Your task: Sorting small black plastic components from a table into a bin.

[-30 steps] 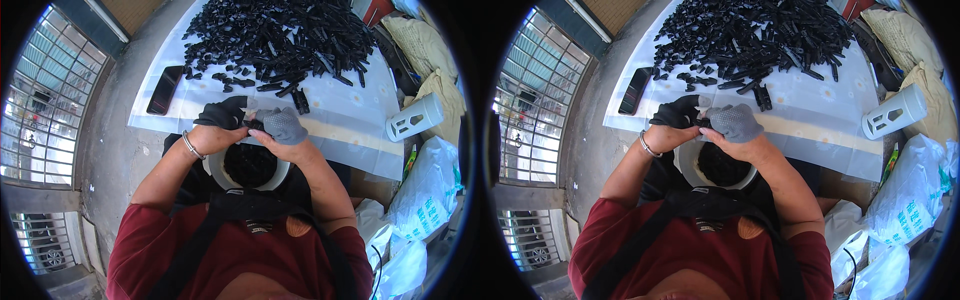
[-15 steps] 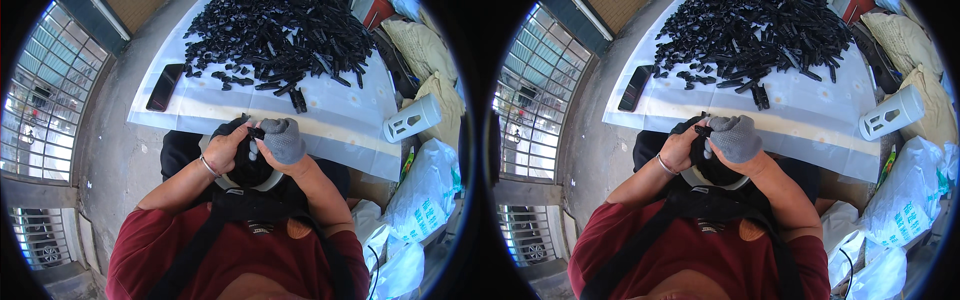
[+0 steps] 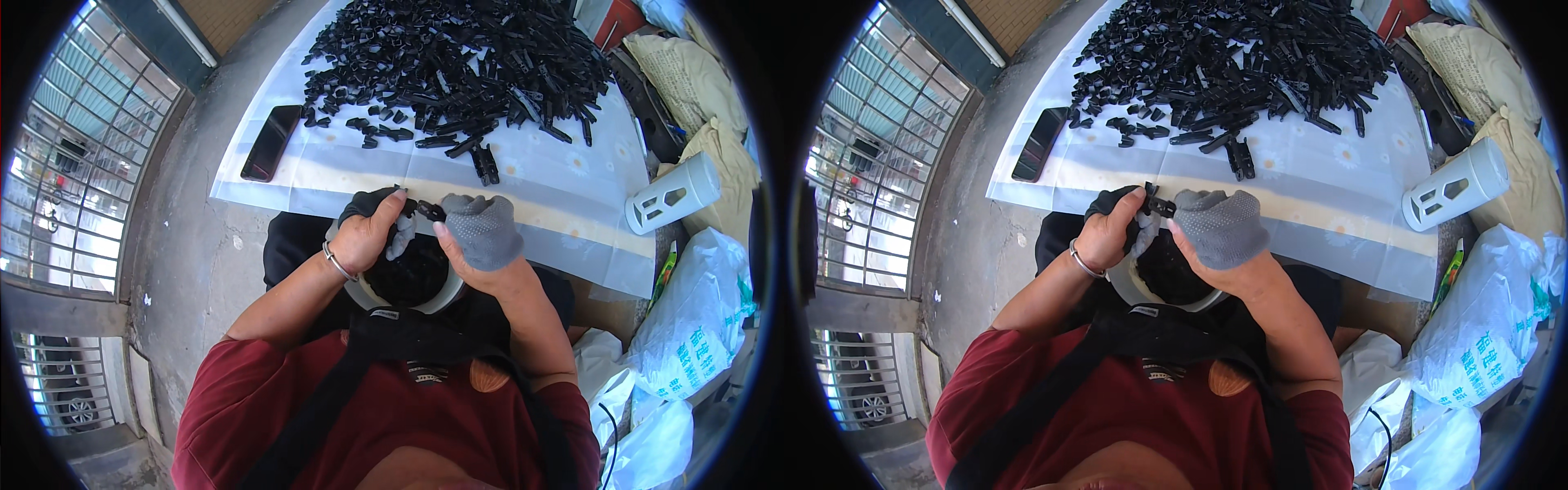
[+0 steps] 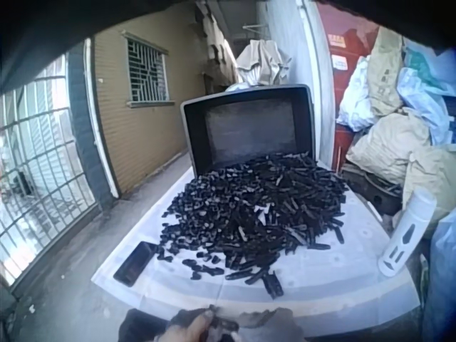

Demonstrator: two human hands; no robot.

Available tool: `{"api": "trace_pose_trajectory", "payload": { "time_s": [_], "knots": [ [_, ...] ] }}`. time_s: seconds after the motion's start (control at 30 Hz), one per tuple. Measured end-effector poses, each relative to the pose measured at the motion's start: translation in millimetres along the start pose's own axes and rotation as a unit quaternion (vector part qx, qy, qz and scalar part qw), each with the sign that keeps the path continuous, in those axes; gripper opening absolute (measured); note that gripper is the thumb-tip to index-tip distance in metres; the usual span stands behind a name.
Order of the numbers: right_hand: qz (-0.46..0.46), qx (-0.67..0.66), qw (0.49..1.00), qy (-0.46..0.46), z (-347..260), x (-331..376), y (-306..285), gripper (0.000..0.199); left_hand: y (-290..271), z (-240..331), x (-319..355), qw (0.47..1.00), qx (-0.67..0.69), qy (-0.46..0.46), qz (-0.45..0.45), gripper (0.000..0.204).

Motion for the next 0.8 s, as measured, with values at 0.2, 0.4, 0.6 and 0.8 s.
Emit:
{"api": "trace_pose_trajectory", "payload": {
  "time_s": [0.2, 0.4, 0.6, 0.8],
  "knots": [
    [-0.036, 0.088, 0.995, -0.02, -4.1, -1.9, 2.1, 0.024, 3.4, 2.0, -1.5, 0.995, 0.083, -0.057, 0.01, 0.031],
    [0.015, 0.164, 0.982, -0.088, -8.8, -2.7, 11.1, 0.015, 5.2, 7.3, -1.6, 0.998, -0.054, 0.016, -0.009, 0.027],
    [0.064, 0.022, 0.989, -0.131, -12.0, 1.1, 24.5, 0.016, 2.3, 7.3, 9.2, 0.994, -0.082, 0.051, -0.042, 0.029],
    [-0.021, 0.121, 0.992, 0.034, 35.0, -5.8, -1.4, 0.02, -28.5, 3.1, 0.8, 0.933, -0.354, 0.053, 0.01, 0.029]
  ]
}}
Point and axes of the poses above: each hand's wrist, its own x-axis away from the middle knuckle, its own y-axis out of the palm, z = x × y, the point moved 3 cm from there along -x, towards the middle knuckle, and after that the axes turned 4 degrees about x, right-handed, at the moved point
